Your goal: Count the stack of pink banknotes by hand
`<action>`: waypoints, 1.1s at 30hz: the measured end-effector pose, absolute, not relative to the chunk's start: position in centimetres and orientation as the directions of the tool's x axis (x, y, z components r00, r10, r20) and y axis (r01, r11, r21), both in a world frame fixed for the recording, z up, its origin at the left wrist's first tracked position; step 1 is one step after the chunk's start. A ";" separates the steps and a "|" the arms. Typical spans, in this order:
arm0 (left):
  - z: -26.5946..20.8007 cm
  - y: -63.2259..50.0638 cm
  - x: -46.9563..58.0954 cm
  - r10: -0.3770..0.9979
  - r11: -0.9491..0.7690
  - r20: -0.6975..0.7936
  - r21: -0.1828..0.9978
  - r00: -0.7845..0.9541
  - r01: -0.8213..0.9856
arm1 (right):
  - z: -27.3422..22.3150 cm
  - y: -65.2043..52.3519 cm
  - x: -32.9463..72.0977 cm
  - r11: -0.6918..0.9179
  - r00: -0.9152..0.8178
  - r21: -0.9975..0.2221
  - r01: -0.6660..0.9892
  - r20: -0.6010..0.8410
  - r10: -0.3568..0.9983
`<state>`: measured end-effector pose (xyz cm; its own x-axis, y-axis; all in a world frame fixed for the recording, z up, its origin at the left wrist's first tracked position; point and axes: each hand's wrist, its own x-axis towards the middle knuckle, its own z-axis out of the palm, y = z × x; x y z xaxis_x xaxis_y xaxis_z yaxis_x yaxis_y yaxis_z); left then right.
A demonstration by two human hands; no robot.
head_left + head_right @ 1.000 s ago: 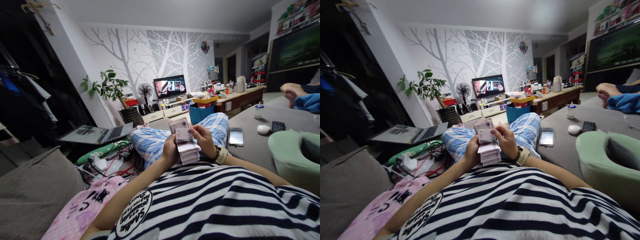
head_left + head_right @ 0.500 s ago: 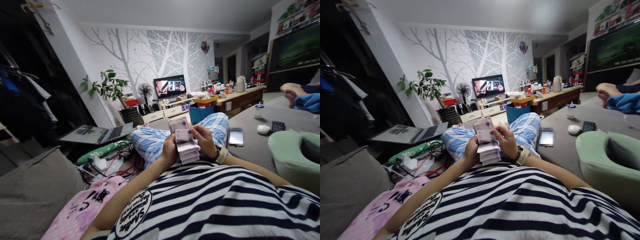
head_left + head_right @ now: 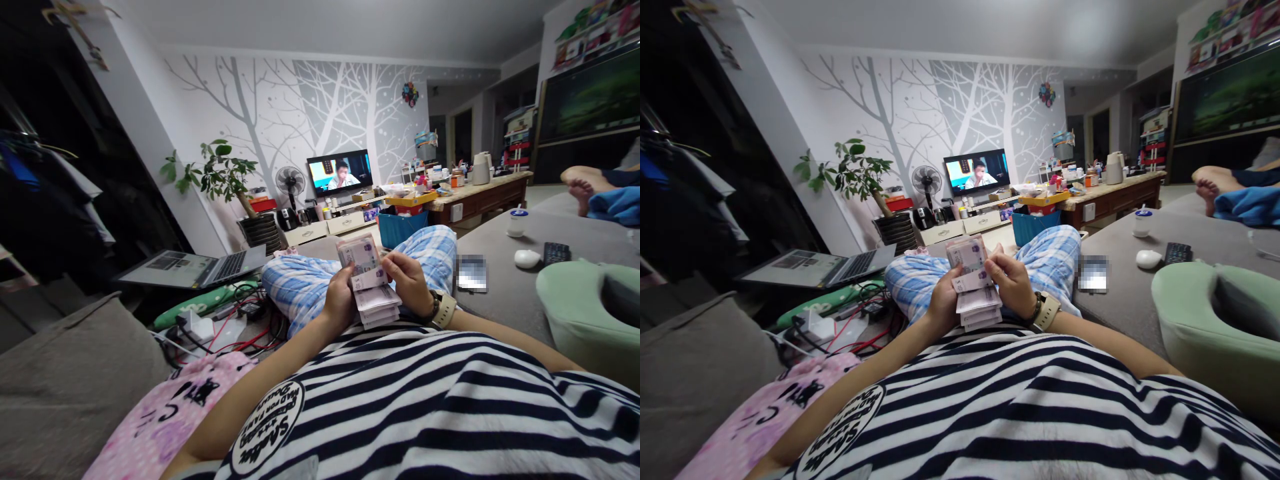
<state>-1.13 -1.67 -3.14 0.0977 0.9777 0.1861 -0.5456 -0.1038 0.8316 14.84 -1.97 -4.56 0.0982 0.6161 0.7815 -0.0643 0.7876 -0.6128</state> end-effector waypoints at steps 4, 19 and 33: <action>-2.9 -1.6 -1.0 0.986 -0.114 0.160 0.846 0.044 -0.522 | -4.5 -2.1 14.7 0.786 0.078 -0.611 -0.090 0.783 0.617; -2.2 -3.1 -0.7 0.981 -0.129 0.185 0.844 0.056 -0.520 | -5.1 0.3 14.6 0.693 0.163 -0.714 -0.103 0.675 0.720; -3.1 -1.7 -0.5 0.983 -0.036 0.139 0.792 0.123 -0.609 | -5.4 0.5 14.6 0.720 0.170 -0.692 -0.049 0.705 0.689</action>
<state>-0.53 -1.66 -3.09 0.1230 0.9827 0.1388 -0.6095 -0.0356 0.7920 14.63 0.47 -5.38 0.1703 0.6889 0.7046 -0.0494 0.7201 -0.6921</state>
